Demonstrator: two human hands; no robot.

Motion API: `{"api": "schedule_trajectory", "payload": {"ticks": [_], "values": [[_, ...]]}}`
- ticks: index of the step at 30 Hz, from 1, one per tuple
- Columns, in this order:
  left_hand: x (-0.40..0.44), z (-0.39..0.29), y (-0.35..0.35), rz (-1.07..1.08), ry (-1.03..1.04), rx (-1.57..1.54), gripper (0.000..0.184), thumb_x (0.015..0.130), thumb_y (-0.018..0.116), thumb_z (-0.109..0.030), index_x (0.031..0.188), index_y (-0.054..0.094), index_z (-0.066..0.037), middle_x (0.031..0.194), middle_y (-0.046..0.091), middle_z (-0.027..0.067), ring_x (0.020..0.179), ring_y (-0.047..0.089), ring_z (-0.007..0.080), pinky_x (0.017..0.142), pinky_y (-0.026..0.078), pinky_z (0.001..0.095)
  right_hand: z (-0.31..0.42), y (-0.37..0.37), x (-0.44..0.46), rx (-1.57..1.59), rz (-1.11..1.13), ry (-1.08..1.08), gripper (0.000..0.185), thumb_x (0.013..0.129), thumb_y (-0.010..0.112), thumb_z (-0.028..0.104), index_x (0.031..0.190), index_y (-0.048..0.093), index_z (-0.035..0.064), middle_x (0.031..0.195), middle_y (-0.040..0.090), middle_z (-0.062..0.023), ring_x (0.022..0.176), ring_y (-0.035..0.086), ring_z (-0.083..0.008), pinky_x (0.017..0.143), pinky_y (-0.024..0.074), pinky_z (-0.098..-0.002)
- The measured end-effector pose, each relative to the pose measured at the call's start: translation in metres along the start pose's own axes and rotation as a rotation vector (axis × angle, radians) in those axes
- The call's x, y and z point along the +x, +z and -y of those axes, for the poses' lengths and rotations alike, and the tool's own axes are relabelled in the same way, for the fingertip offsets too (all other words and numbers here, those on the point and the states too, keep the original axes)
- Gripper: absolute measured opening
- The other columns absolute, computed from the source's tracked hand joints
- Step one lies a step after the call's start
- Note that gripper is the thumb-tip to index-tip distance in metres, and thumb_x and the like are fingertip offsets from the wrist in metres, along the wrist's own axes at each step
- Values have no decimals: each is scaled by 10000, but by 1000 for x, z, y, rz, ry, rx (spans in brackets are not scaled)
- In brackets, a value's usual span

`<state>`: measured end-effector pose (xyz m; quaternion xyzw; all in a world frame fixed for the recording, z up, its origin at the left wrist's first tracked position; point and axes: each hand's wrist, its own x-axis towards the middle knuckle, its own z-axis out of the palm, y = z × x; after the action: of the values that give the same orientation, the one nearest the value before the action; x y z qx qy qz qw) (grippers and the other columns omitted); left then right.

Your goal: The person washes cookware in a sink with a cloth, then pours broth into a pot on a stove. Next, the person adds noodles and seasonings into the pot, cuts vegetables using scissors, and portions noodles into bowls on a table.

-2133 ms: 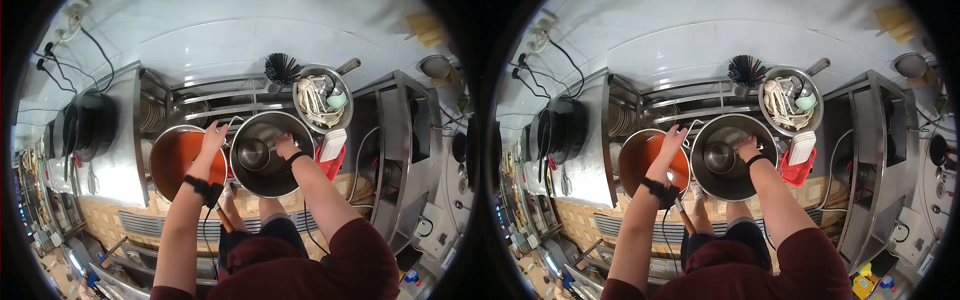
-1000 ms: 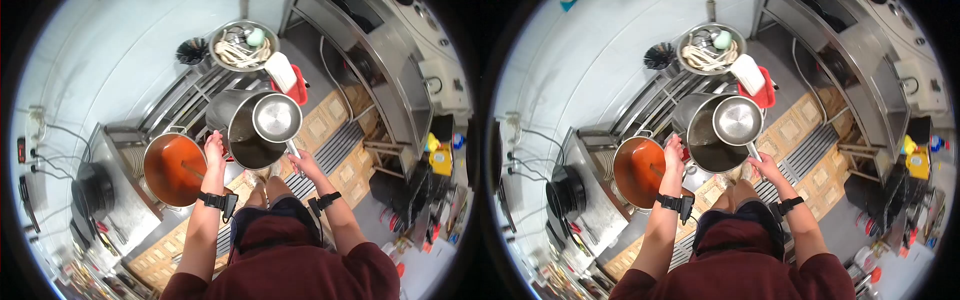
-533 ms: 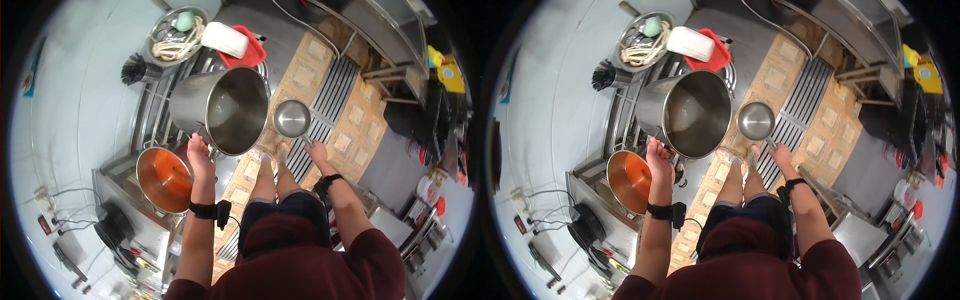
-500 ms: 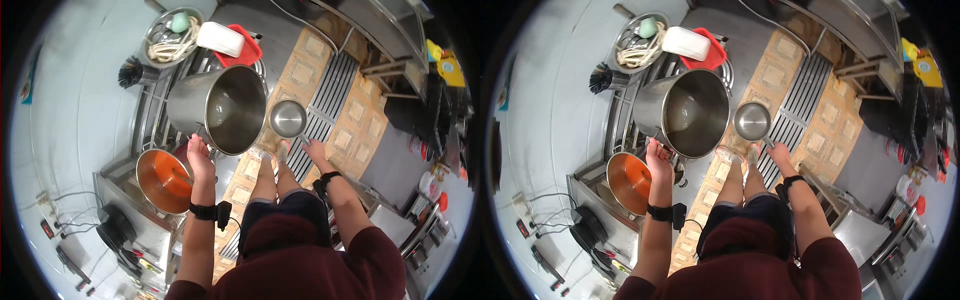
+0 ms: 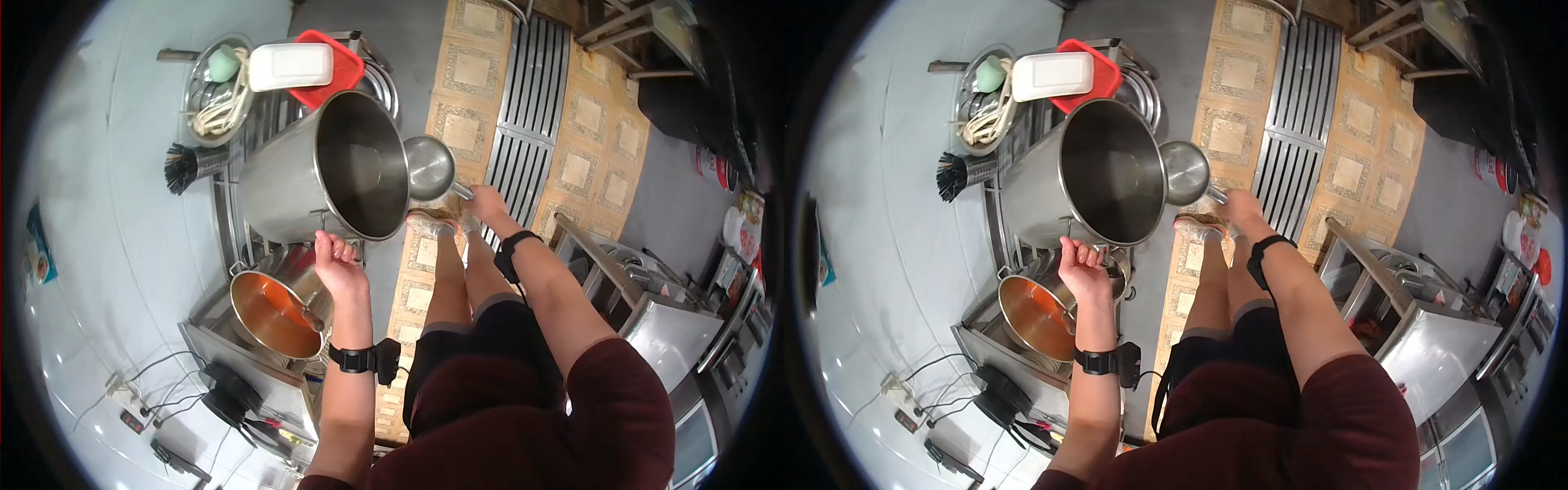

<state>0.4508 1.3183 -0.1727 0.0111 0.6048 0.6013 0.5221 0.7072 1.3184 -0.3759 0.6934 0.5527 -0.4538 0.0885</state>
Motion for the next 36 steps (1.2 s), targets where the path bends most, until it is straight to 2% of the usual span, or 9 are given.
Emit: {"api": "schedule_trajectory", "payload": {"ticks": [5,8,15,22,25,36], "values": [[-1,16,2,-14,-42,-19,277,889,499,-273,681,386,-129,597,326,-53,518,286,57,503,240,219,-4,1,18,7,13,-35,250,683,592,255,881,628,107,852,629,-130,826,602,-299,718,481,-394],[-5,23,7,58,-66,5,311,888,494,-280,649,356,-136,584,309,-51,515,279,62,514,237,224,-6,3,32,22,37,-30,257,686,595,256,897,629,114,849,631,-117,840,600,-295,727,482,-386],[-4,40,8,48,-50,22,318,891,487,-278,640,357,-134,579,300,-49,510,266,65,514,235,223,-13,13,57,-14,58,-68,293,678,615,285,923,626,124,860,631,-99,860,601,-275,745,481,-391],[0,44,5,86,-54,-25,305,890,491,-256,642,368,-128,583,311,-44,515,277,57,503,242,212,-16,14,66,-31,36,-119,356,670,619,303,934,615,64,858,630,-134,843,602,-287,724,478,-381],[0,49,3,77,-61,-39,294,887,495,-239,645,371,-126,585,318,-43,515,282,54,498,245,207,-19,17,71,28,27,-116,304,670,621,294,900,621,94,847,625,-125,849,595,-299,757,472,-396],[2,68,1,92,-68,-8,267,882,485,-215,667,362,-116,602,329,-34,527,287,54,503,244,204,-25,16,86,-25,34,-176,340,651,624,286,926,621,86,867,625,-149,856,590,-307,762,463,-397]]}}
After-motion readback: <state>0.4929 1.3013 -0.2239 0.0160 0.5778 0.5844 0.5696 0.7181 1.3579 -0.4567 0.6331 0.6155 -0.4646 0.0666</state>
